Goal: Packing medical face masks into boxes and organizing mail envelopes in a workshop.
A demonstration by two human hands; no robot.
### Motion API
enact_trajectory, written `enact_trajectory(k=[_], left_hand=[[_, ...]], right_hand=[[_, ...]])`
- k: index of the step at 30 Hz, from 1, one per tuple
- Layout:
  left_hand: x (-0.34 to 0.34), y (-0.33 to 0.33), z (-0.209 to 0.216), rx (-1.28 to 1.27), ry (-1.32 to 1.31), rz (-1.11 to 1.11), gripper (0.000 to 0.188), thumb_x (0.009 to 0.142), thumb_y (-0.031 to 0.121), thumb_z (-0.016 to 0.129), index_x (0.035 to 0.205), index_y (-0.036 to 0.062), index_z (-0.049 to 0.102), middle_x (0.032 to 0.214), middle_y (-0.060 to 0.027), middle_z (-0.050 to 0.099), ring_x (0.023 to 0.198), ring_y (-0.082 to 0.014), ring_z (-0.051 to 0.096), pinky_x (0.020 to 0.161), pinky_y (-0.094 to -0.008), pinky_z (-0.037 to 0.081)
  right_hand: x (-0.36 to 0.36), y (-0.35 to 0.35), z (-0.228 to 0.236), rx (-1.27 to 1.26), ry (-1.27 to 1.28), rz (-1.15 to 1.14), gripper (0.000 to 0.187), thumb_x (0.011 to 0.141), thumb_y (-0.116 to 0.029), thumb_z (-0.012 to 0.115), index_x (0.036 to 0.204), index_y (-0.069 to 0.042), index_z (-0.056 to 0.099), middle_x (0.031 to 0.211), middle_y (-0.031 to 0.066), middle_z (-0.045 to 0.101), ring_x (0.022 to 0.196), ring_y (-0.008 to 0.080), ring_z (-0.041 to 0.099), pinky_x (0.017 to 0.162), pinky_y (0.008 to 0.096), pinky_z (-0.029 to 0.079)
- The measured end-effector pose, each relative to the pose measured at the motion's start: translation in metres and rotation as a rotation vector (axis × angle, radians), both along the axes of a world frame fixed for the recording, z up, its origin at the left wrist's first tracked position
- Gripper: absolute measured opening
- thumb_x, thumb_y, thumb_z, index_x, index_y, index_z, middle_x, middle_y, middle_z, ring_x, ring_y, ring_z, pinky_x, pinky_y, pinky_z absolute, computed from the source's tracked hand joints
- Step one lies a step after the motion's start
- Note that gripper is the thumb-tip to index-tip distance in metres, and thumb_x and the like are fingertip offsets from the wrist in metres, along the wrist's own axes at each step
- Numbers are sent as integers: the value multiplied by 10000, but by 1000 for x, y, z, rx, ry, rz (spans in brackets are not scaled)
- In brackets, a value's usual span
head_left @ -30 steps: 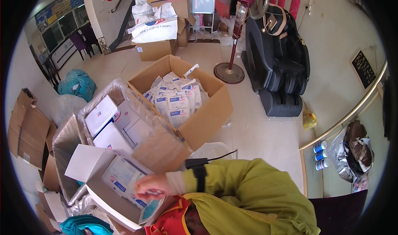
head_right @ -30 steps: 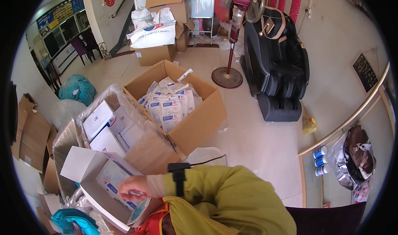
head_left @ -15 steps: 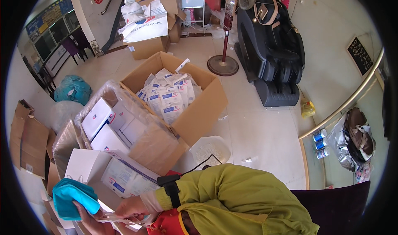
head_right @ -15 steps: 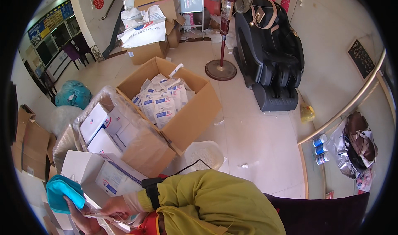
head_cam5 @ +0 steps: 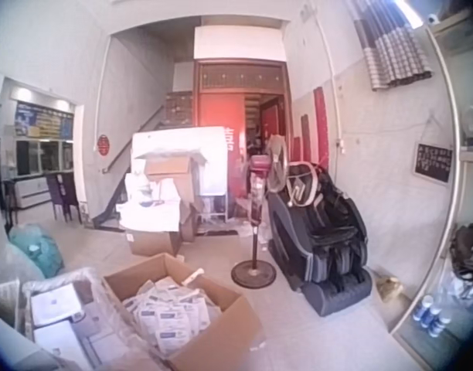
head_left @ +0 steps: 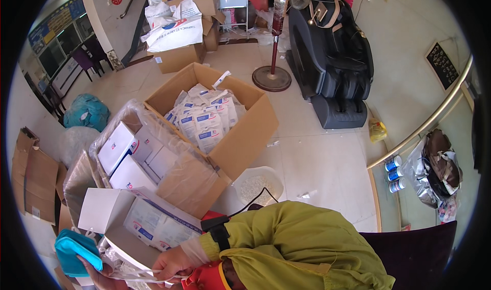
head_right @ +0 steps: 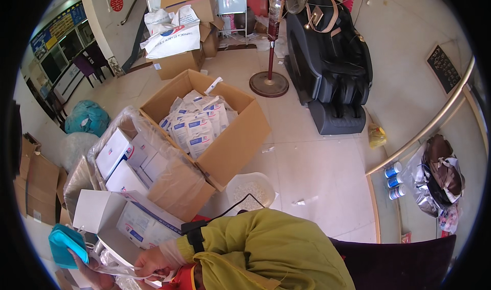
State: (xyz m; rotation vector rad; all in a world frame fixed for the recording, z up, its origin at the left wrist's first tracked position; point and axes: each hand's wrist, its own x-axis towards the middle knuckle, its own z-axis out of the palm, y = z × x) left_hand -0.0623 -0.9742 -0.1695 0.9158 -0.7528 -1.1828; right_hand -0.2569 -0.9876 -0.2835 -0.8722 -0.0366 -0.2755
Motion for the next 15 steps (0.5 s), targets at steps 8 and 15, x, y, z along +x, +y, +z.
enact_trajectory(k=[8,15], left_hand=[[-3,3,3,-86,-53,7,592,930,415,544,1355,21,423,1246,-123,556,1144,-284,535,1017,-437,415],[10,5,-4,-85,-70,-309,465,945,359,518,1239,-2,520,1125,-89,598,1016,-214,566,924,-370,445]], right_hand=[[-12,-4,-3,41,119,-68,195,893,-206,528,850,-44,629,570,4,513,383,77,402,335,244,290],[6,-1,-12,154,53,23,184,879,-193,519,949,-58,622,548,5,498,358,77,386,307,246,244]])
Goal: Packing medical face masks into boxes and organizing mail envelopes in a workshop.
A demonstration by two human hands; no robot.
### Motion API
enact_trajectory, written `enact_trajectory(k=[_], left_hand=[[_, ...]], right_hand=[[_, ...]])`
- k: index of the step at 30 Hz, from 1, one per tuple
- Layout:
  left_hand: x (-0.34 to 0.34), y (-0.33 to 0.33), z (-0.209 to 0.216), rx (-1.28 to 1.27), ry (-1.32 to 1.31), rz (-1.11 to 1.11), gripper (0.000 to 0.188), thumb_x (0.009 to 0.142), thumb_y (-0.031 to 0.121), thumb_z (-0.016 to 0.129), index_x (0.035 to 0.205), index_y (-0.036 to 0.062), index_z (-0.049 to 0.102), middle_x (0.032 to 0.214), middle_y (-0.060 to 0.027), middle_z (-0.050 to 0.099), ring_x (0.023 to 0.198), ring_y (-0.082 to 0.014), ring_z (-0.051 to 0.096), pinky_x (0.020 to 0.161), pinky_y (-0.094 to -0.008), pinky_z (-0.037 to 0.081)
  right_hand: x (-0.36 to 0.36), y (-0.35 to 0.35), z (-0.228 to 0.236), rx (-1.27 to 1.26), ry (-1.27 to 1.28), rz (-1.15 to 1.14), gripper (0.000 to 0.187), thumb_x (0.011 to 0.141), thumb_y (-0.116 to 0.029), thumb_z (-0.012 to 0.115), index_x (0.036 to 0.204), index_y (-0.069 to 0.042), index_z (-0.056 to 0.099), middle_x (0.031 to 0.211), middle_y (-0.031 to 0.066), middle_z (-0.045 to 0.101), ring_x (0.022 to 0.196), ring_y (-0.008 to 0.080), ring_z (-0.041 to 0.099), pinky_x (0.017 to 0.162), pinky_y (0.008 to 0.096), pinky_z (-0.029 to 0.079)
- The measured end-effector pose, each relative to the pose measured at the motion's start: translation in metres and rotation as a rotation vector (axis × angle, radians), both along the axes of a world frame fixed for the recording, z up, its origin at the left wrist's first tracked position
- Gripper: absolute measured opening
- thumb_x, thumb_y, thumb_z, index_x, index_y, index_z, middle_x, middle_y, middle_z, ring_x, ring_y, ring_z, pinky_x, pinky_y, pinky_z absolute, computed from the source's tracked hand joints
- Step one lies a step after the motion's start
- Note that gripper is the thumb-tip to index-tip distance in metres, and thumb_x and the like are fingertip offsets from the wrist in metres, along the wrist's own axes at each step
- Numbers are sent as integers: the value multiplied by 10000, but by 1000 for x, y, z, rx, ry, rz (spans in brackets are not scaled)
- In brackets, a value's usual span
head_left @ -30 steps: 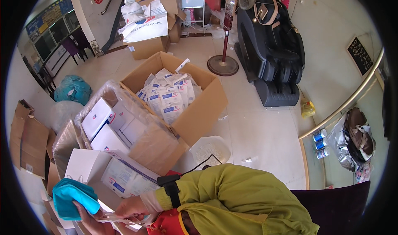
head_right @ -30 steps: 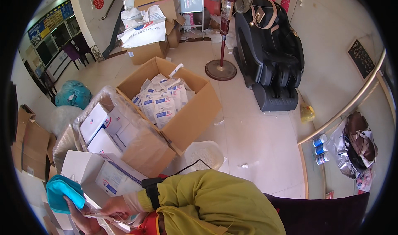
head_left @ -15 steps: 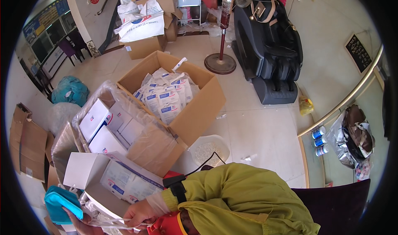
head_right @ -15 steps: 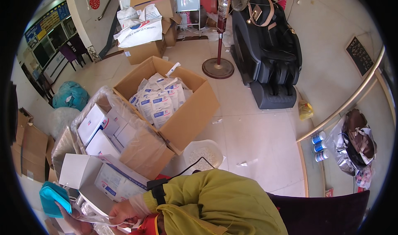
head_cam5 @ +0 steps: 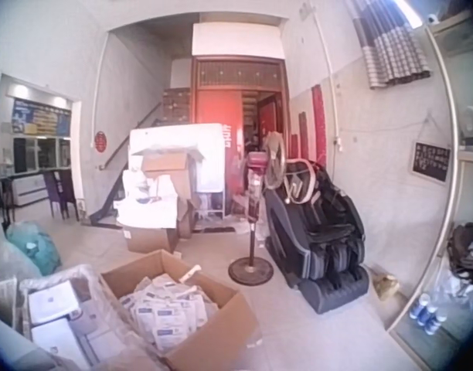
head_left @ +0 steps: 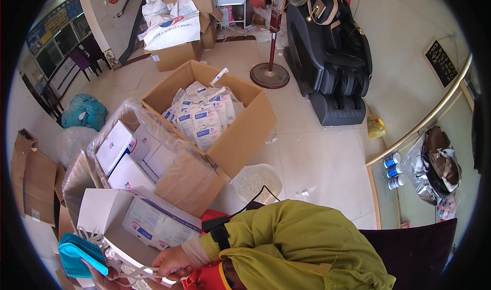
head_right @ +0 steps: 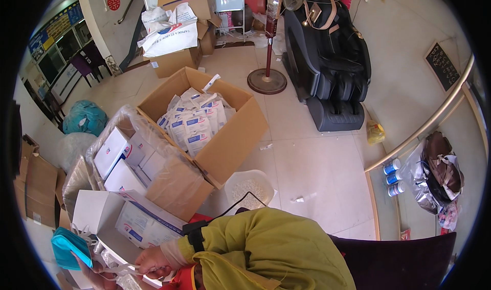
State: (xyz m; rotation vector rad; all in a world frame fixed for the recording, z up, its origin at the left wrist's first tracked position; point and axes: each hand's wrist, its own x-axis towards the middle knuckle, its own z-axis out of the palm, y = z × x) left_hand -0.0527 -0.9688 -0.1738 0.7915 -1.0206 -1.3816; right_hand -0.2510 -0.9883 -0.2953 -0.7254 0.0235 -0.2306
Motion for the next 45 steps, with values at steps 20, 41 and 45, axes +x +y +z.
enact_trajectory(k=[20,41,45], left_hand=[[-46,3,10,-26,-112,328,338,874,293,611,1084,28,593,851,1,597,612,-86,508,594,-214,407],[40,6,7,-39,-93,-44,368,844,147,636,1183,18,572,973,-126,674,923,-259,636,854,-352,502],[15,27,21,35,-1021,-118,377,845,160,636,1192,27,569,1000,-135,671,951,-265,633,864,-370,495]], right_hand=[[-1,12,-10,-862,20,-291,188,849,-204,630,804,-21,626,802,193,649,729,333,636,603,404,500],[-54,-3,-4,-186,187,-42,226,893,-246,535,871,-52,649,547,-9,493,418,66,405,396,219,296],[-56,-23,16,-277,215,-24,250,897,-266,531,841,-54,651,537,-8,492,415,67,394,393,224,297]])
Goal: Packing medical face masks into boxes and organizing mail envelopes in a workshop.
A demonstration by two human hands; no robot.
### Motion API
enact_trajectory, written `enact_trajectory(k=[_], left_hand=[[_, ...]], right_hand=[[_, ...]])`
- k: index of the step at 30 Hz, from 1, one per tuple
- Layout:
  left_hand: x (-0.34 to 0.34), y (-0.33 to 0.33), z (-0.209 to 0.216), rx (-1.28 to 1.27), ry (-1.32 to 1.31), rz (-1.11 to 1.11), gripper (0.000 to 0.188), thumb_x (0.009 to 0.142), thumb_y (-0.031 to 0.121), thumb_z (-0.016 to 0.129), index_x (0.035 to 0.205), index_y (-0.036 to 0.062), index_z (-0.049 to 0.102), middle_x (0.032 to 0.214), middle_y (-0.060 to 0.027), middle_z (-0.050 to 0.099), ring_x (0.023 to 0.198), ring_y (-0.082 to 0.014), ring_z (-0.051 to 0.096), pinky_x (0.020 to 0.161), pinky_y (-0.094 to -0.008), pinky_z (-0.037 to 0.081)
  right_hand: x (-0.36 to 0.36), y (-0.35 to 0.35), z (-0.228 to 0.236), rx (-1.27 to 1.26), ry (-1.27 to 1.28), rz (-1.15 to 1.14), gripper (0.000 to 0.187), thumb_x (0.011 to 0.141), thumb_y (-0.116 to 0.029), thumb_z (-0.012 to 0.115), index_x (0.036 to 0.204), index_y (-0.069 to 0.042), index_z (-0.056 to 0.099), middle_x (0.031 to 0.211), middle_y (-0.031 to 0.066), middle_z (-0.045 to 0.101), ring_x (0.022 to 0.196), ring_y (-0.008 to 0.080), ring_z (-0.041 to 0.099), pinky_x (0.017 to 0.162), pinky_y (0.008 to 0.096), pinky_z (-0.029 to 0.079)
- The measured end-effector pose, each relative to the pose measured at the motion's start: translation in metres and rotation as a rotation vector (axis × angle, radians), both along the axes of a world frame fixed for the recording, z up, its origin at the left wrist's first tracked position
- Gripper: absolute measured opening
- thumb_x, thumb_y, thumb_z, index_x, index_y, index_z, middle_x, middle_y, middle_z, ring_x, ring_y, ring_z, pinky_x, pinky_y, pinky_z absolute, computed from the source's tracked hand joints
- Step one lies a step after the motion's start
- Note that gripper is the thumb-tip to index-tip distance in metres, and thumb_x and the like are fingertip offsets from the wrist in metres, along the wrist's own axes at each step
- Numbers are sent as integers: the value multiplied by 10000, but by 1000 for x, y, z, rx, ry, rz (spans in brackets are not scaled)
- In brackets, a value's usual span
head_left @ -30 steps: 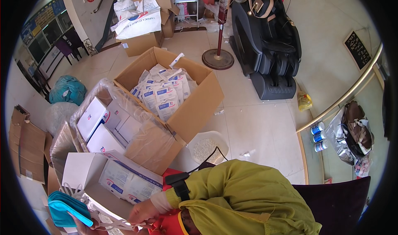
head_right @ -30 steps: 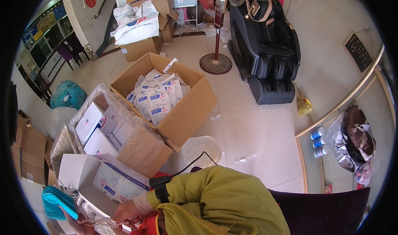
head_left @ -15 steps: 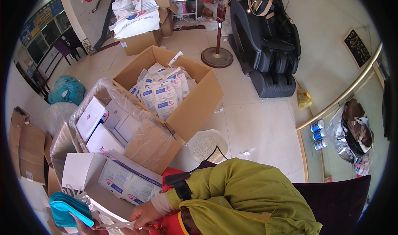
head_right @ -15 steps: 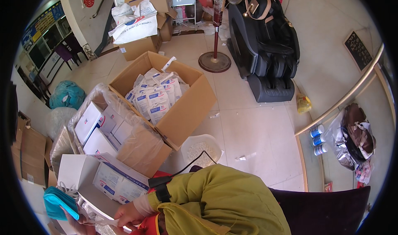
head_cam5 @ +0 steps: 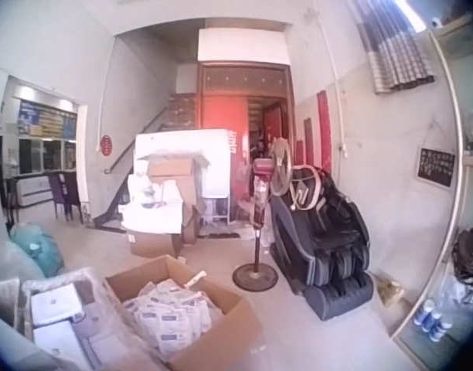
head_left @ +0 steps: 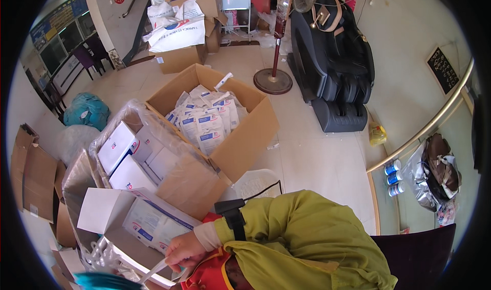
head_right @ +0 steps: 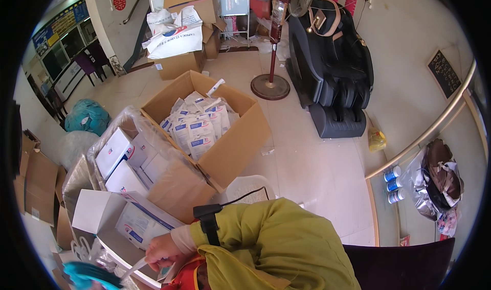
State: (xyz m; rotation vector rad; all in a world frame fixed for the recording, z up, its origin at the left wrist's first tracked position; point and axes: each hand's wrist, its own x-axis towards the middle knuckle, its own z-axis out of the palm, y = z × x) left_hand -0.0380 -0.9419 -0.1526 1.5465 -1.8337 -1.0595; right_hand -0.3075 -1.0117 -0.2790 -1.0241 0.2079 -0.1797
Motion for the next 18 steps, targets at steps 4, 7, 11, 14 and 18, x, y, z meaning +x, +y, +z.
enact_trajectory(k=[4,7,11,14,18], left_hand=[[-8,33,-3,-46,-549,-146,387,846,174,636,1201,35,567,1027,-143,668,978,-270,629,875,-388,487],[-11,42,-16,-71,-664,-89,394,847,184,636,1208,41,565,1048,-149,665,999,-275,626,883,-401,482],[-4,35,-27,-428,-650,-21,317,671,168,763,908,53,586,747,-140,585,626,-361,619,548,-401,502],[16,35,-32,-488,-686,27,319,666,184,765,899,60,586,758,-133,596,634,-339,632,541,-392,503],[106,59,-70,-399,-840,352,303,764,91,695,1037,12,591,900,-144,660,759,-285,663,627,-367,522]], right_hand=[[8,-14,22,-175,10,57,289,907,-287,509,819,-49,648,530,-9,496,415,75,397,387,244,293],[5,-7,37,-368,47,97,354,953,-326,481,867,-21,638,599,1,529,507,70,452,468,245,349],[-32,8,40,-168,148,136,350,958,-342,488,819,-41,602,632,-5,533,515,69,461,462,243,344],[-62,12,50,-138,190,126,331,992,-305,452,804,-57,563,608,-16,461,539,63,419,499,233,333],[-105,21,67,-16,348,88,307,997,-255,437,813,-44,562,634,-25,463,556,54,400,503,223,316]])
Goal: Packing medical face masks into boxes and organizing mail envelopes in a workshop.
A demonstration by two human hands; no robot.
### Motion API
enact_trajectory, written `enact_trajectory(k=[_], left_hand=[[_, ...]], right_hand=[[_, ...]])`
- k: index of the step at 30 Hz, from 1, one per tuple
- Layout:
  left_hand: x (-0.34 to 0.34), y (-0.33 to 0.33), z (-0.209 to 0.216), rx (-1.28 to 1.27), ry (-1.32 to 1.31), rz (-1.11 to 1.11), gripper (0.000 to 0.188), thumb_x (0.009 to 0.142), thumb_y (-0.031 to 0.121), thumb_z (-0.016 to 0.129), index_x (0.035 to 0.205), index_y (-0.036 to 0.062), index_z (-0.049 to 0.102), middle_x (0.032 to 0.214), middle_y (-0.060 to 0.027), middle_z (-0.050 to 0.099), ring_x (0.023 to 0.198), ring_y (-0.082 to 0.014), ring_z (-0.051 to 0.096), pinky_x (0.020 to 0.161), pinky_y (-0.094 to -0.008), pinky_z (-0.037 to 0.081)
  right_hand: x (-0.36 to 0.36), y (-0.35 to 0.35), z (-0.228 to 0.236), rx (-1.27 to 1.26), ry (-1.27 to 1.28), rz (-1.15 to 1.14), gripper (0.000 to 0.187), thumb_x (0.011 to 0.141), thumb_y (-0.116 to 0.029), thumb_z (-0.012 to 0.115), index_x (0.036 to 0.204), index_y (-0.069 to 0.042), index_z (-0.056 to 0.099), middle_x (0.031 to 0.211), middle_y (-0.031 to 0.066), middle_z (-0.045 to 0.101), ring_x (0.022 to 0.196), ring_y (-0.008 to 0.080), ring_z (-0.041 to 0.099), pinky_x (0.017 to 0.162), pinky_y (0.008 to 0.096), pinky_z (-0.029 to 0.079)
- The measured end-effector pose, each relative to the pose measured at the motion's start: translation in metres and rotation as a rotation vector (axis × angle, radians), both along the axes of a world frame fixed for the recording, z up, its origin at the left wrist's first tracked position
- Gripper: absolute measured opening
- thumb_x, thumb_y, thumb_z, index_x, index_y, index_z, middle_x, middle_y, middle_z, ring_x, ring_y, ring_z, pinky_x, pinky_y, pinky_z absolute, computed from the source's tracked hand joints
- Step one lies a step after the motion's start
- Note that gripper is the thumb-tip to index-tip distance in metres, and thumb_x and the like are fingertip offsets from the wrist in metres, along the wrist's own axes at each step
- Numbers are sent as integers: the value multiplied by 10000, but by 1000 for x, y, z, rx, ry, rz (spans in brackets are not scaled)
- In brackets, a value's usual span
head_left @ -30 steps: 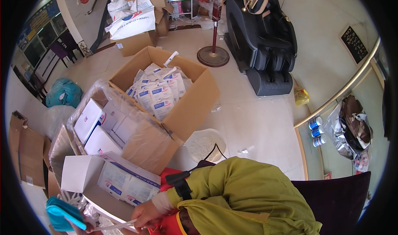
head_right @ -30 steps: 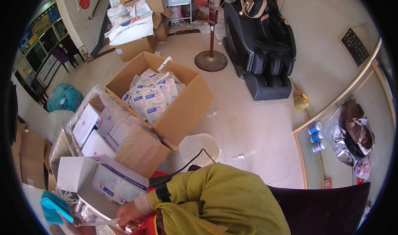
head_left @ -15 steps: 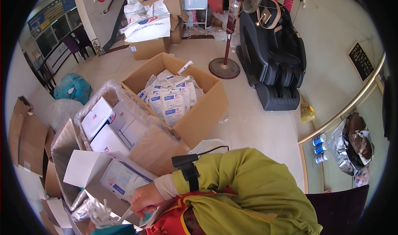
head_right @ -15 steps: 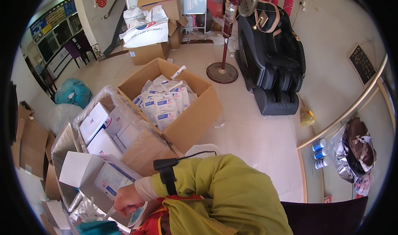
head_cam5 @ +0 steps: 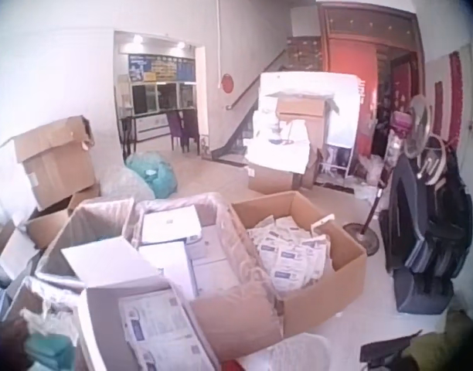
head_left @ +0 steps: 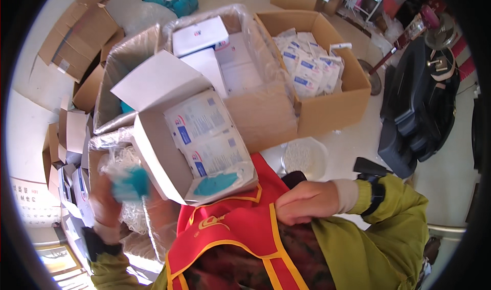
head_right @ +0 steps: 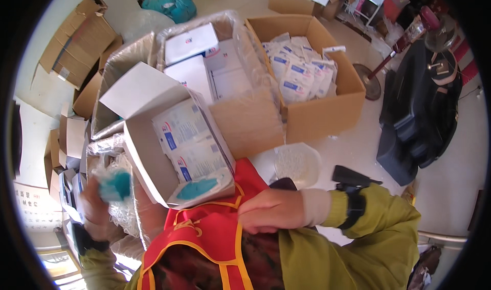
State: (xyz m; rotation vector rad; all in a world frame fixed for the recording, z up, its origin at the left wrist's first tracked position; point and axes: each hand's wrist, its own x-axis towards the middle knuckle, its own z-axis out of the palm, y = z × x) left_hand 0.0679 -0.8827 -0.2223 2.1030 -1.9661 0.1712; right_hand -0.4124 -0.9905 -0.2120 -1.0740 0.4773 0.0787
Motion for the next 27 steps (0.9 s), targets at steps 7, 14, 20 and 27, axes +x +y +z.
enact_trajectory(k=[7,14,20,27], left_hand=[[77,5,7,-270,396,98,319,847,90,643,1140,-27,596,993,-101,678,895,-179,638,823,-319,504],[-9,-21,-39,-286,554,-165,501,793,134,741,1209,-16,507,1015,-78,646,839,-167,622,748,-288,508],[-50,-24,-45,-213,1247,166,356,773,127,701,1102,41,595,825,16,612,578,-13,477,467,-158,341],[-130,-52,-25,-65,1372,-170,323,846,82,618,1145,-37,587,1001,-108,687,879,-170,645,819,-293,515]], right_hand=[[-101,-16,-93,192,118,-945,178,910,-183,498,873,-39,594,652,27,509,500,77,424,438,218,325],[-142,-23,-231,-177,375,-1218,249,911,-211,506,1057,-51,626,930,54,630,855,146,565,794,275,434],[-143,-44,-218,-122,380,-1345,276,940,-281,520,1080,-67,622,916,29,630,862,137,592,832,288,459],[3,-60,-81,-593,-111,-863,359,834,-154,679,1173,-63,603,1109,56,580,1031,148,556,893,296,446]])
